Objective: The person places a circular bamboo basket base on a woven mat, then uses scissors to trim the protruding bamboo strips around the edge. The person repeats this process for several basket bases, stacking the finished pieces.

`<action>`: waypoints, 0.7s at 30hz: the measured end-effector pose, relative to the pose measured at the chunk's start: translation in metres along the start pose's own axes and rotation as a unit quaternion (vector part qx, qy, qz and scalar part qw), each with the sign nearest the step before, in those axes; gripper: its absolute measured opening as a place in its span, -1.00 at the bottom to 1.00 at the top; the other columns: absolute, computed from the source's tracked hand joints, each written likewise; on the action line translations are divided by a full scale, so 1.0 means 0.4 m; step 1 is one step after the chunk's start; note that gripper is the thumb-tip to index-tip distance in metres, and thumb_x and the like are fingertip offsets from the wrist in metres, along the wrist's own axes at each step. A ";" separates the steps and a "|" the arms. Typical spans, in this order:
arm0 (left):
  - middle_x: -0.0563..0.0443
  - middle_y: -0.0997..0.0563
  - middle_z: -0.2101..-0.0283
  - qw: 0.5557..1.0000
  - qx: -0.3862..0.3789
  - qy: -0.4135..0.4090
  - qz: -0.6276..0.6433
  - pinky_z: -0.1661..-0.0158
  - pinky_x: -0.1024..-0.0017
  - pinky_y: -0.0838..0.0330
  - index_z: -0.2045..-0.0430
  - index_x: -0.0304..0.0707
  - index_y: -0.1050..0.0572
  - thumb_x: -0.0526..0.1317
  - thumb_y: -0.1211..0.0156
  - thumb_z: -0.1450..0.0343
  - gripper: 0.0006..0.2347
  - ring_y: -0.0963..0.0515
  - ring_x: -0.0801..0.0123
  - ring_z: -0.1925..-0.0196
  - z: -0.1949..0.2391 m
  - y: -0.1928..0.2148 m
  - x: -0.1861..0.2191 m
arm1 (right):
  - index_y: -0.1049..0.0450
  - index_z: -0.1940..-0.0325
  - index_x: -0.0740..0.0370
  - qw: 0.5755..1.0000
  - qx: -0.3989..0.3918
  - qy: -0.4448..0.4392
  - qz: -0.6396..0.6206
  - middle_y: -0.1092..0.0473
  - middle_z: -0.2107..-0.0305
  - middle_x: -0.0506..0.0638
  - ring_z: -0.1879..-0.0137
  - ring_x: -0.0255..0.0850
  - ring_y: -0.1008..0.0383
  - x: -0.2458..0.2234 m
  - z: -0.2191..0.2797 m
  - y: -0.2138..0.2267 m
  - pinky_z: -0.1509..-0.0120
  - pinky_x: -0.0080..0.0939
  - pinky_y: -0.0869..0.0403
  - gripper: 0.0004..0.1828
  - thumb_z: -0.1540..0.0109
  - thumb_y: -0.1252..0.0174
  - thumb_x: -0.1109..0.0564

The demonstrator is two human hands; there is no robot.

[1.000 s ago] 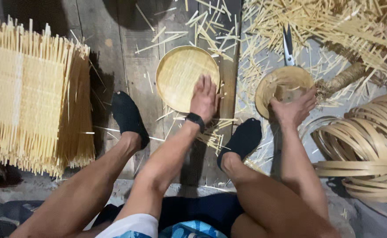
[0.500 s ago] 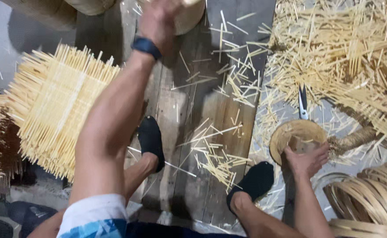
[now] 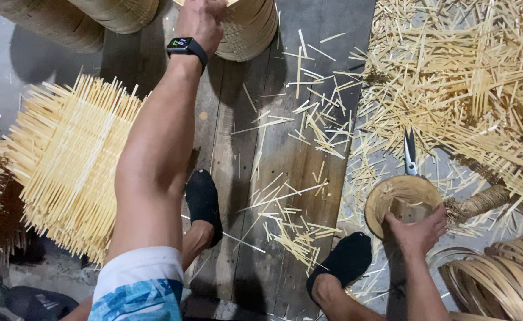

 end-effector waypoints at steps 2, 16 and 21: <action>-0.32 -0.63 0.22 0.999 -0.027 0.046 -0.002 0.14 0.03 -0.50 0.25 -0.26 -0.66 -0.46 -0.22 -0.29 -0.78 -0.61 -0.17 0.13 -0.003 -0.016 -0.009 | 0.11 -0.57 0.38 0.999 -0.009 -0.020 -0.048 -0.10 -0.33 0.45 -0.44 0.30 -0.10 -0.008 -0.004 0.027 -0.49 0.26 -0.13 0.41 0.13 -0.58 -0.12; -0.25 -0.67 -0.05 0.656 -0.067 0.484 0.575 -0.04 0.33 -0.49 -0.09 -0.38 -0.54 -0.05 -0.19 -0.47 -0.60 -0.66 0.26 -0.03 0.844 -0.412 0.552 | -0.34 -0.32 0.43 0.734 -0.326 -0.005 -0.595 -0.45 -0.11 0.17 -0.16 -0.14 -0.51 -0.384 0.150 -0.148 -0.26 -0.17 -0.48 -0.46 -0.41 0.04 -0.04; -0.40 -0.51 -0.13 0.961 -0.023 0.247 0.125 -0.23 0.07 -0.30 -0.01 -0.41 -0.51 -0.17 -0.41 -0.30 -0.57 -0.46 -0.20 -0.20 0.748 -0.025 0.263 | -0.48 -0.10 0.43 0.857 -0.264 0.064 -0.438 -0.56 0.19 0.05 0.14 -0.26 -0.55 -0.384 0.190 -0.187 0.05 -0.26 -0.53 -0.57 -0.42 -0.07 -0.04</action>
Point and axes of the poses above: each hand's wrist, its own z-axis away from the middle knuckle, its own y-axis out of the back of the hand, x = y × z, the point moved 9 cm from there along -z, towards the middle knuckle
